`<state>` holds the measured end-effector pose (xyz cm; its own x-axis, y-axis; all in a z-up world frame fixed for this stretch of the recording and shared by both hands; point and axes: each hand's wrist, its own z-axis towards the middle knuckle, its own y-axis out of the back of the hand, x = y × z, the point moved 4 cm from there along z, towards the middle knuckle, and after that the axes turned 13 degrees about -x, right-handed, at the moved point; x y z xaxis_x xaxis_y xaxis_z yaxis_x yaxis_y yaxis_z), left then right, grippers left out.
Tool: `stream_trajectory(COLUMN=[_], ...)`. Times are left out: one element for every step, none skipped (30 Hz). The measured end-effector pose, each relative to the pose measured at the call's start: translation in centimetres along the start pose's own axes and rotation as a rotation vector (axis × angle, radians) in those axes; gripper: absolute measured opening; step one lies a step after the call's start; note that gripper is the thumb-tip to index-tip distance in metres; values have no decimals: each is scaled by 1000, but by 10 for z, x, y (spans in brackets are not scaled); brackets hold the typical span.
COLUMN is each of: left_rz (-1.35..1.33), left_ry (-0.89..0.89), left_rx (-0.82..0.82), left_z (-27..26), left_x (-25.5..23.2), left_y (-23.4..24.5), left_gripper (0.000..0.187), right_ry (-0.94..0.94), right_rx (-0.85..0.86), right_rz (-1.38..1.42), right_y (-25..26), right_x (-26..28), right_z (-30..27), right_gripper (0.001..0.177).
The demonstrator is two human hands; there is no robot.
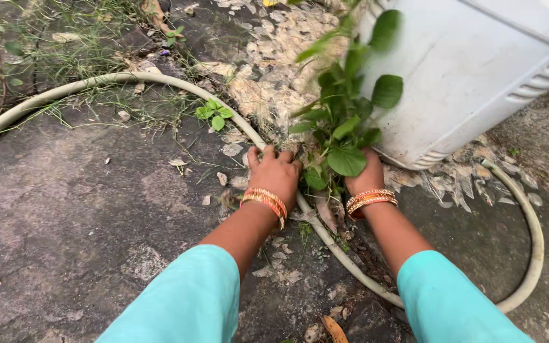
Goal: The person pulls weeds and grass from between stone pavers by hand, gathers them into a pile, and continues clearing the area.
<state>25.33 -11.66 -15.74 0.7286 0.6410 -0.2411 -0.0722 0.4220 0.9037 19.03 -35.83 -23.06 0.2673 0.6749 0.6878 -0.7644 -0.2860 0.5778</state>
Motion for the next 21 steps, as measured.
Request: stream_trajectory(left_rz=[4, 9, 10, -10, -30, -31, -103, -173, -171, -138, -106, -106, -156, -207, -210, -225, -240, -237, -274, -311, -308], left_ry=[-28, -55, -56, -137, -219, -222, -170, -117, -119, -117, -115, -116, 4, 128, 131, 167, 203, 208, 256, 302, 304], left_rx=[29, 54, 55, 43, 32, 32, 55, 74, 70, 88, 106, 98, 155, 216, 211, 245, 278, 276, 273, 263, 255], left_z=[2, 3, 2, 0, -2, -4, -7, -7, -4, 0, 1, 1, -4, -12, -24, -36, -43, -52, -62, -69, -73], left_x=[-2, -4, -6, -13, -19, -20, -19, -18, -18, -18, -17, -15, -7, 0, -1, 2, 6, 10, 15, 22, 28], left_y=[1, 1, 2, 2, 2, 2, 0, -1, -2, -5, -7, -7, -8, -8, -5, 0, 6, 15, 24, 33, 41], left_gripper=[32, 31, 31, 40, 49, 49, 42, 34, 34, 35, 36, 36, 35, 33, 33, 34, 36, 36, 37, 40, 40], right_ry=[-41, -42, -87, -132, -133, 119, 371, 373, 97, -185, -185, -314, -438, -479, -520, -511, -481, -457, -454, -500, -543], right_rx=[7, 6, 16, 24, 22, 65, 109, 105, 97, 90, 92, 107, 120, 82, 43, 40, 65, 99, 103, 14, -75], right_rz=[-101, -100, -22, 56, 56, -158, -372, -371, 57, 484, 487, 163, -163, -93, -22, -14, 12, 32, 35, 0, -35], right_y=[-5, -12, -19, -24, -26, -27, -28, -30, -32, -37, -38, -36, -30, -25, -18, -8, 5, 16, 28, 49, 68], right_x=[-14, -27, -42, -58, -72, -74, -72, -69, -65, -59, -46, -44, -43, -37, -32, -27, -21, -13, -2, 9, 25], right_z=[0, 1, 4, 7, 8, 7, 4, 6, 8, 3, -8, -22, -39, -59, -79, -90, -98, -105, -108, -108, -109], right_gripper=[30, 30, 27, 25, 25, 23, 24, 24, 28, 33, 33, 25, 20, 21, 23, 23, 20, 18, 18, 21, 26])
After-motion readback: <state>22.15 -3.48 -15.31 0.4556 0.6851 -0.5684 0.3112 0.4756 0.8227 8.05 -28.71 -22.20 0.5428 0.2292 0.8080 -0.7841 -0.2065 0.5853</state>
